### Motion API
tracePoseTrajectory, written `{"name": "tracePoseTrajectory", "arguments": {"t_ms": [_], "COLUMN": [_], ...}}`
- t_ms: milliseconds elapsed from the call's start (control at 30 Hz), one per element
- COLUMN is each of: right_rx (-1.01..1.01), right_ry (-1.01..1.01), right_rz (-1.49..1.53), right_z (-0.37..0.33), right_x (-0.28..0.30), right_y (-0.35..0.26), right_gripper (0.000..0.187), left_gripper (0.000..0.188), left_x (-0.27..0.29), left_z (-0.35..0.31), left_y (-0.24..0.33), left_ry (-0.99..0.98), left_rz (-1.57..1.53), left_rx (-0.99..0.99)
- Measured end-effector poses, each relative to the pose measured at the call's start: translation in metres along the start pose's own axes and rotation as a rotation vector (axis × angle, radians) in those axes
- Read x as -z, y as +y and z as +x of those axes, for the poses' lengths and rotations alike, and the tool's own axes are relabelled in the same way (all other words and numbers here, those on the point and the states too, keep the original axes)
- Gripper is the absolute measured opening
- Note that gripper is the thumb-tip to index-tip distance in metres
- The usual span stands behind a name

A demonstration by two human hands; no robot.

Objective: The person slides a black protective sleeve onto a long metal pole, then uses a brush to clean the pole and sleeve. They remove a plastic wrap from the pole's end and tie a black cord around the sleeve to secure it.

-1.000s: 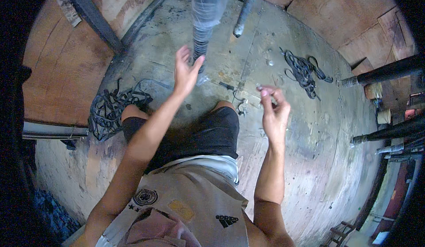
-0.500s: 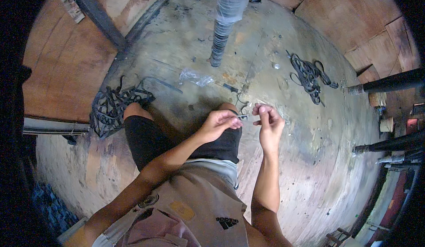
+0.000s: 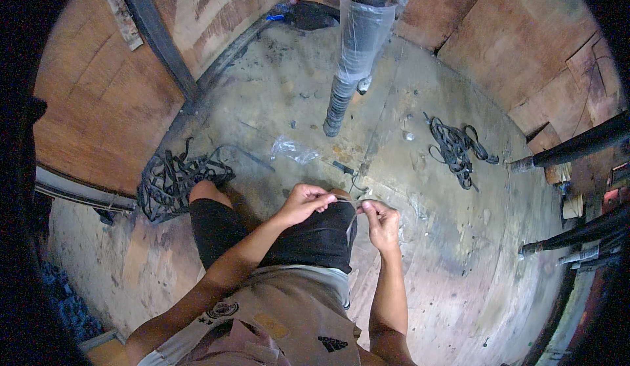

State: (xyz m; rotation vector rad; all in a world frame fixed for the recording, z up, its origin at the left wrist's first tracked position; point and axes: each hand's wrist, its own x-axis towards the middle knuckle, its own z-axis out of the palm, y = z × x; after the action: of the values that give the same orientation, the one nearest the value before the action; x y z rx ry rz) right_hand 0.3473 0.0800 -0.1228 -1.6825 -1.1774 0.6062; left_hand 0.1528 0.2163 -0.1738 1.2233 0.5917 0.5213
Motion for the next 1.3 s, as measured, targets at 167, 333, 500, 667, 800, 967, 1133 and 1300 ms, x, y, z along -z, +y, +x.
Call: {"name": "tracePoseTrajectory", "arguments": {"t_ms": [167, 333, 500, 667, 800, 967, 1133, 1300], "right_rx": [-0.333, -0.199, -0.391, -0.235, -0.169, -0.381, -0.318, -0.249], "right_ry": [0.413, 0.325, 0.394, 0.603, 0.671, 0.540, 0.458, 0.426], "right_rz": [-0.077, -0.850, -0.802, -0.845, -0.849, -0.667, -0.790, -0.268], "right_z": [0.018, 0.011, -0.007, -0.014, -0.024, -0.031, -0.013, 0.019], "right_x": [0.022, 0.050, 0.072, 0.082, 0.091, 0.091, 0.076, 0.052], "right_y": [0.069, 0.106, 0.103, 0.121, 0.133, 0.129, 0.124, 0.084], "right_gripper": [0.051, 0.049, 0.035, 0.016, 0.020, 0.029, 0.029, 0.031], "left_gripper": [0.028, 0.066, 0.062, 0.043, 0.025, 0.023, 0.020, 0.017], "left_x": [-0.011, 0.000, 0.003, -0.002, 0.001, 0.017, 0.031, 0.044], "left_z": [0.032, 0.076, 0.107, 0.122, 0.121, 0.103, 0.085, 0.070], "left_y": [0.032, 0.125, 0.212, 0.277, 0.317, 0.328, 0.327, 0.331], "left_ry": [0.156, 0.578, 0.283, 0.200, 0.266, 0.241, 0.179, 0.047], "left_rz": [-0.068, 0.270, 0.305, 0.111, 0.188, 0.217, 0.254, 0.254], "left_rx": [-0.224, -0.718, -0.725, -0.800, -0.907, -0.796, -0.783, -0.767]}}
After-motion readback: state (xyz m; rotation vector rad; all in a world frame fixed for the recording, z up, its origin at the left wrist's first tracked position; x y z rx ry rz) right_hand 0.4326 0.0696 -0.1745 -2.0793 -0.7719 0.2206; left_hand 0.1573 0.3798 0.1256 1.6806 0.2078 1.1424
